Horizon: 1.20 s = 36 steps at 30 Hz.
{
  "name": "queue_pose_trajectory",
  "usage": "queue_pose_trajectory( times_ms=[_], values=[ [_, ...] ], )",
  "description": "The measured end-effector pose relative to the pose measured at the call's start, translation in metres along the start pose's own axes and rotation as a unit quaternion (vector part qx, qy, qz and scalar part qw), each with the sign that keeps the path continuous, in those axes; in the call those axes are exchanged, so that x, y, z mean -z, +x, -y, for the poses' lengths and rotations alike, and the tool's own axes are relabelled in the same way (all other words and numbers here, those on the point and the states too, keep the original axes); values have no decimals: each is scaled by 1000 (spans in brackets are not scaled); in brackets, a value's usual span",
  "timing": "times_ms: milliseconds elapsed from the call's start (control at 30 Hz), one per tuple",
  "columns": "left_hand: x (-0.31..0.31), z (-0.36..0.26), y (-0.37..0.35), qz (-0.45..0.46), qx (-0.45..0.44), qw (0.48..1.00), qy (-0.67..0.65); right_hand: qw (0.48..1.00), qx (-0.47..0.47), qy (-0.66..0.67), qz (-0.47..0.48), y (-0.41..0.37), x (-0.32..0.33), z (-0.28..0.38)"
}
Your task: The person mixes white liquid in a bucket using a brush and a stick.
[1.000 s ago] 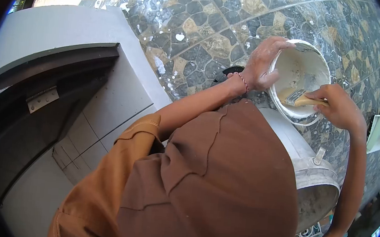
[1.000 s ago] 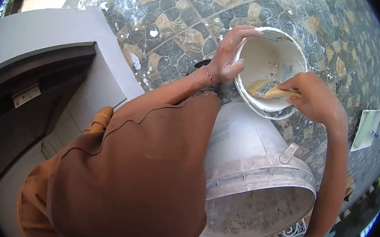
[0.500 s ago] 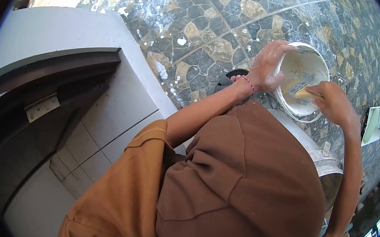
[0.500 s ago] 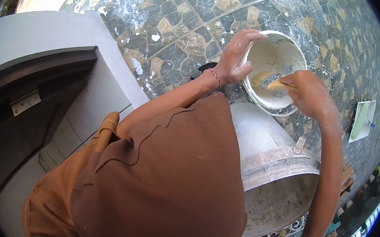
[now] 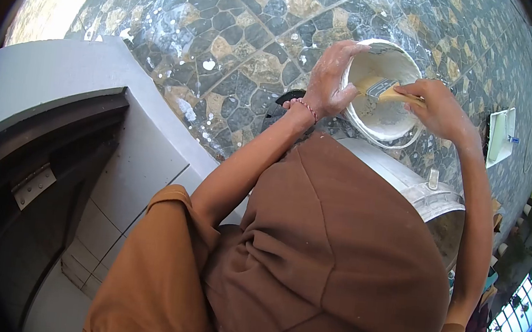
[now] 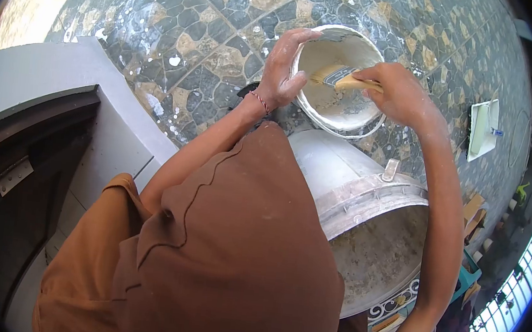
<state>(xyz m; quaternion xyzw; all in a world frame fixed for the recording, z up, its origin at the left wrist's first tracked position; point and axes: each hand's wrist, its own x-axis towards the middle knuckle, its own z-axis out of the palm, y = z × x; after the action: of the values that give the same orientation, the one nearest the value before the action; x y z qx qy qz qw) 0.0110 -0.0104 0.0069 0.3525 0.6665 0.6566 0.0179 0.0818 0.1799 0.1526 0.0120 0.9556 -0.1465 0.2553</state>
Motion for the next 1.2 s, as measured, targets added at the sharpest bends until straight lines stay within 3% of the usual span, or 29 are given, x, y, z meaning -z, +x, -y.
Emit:
queue_pose_trajectory(
  times_ms=[100,300,500,767,867,1200],
  values=[
    [-2,4,0,-4,-14,1000,7,999,-24,13,27,0,-1,-3],
    [-4,9,0,-8,-27,999,-15,1000,17,3,13,1,-14,-13],
    [-6,9,-2,1,-7,1000,-27,998,-34,33,34,4,-11,-17],
    [3,-12,7,16,-38,999,13,995,-12,49,-82,-12,10,-27],
    [2,-11,0,18,-12,1000,4,995,-38,90,-13,-12,1,-51],
    [-2,1,-1,7,-27,999,14,995,-39,86,-30,-17,2,-56]
  ],
)
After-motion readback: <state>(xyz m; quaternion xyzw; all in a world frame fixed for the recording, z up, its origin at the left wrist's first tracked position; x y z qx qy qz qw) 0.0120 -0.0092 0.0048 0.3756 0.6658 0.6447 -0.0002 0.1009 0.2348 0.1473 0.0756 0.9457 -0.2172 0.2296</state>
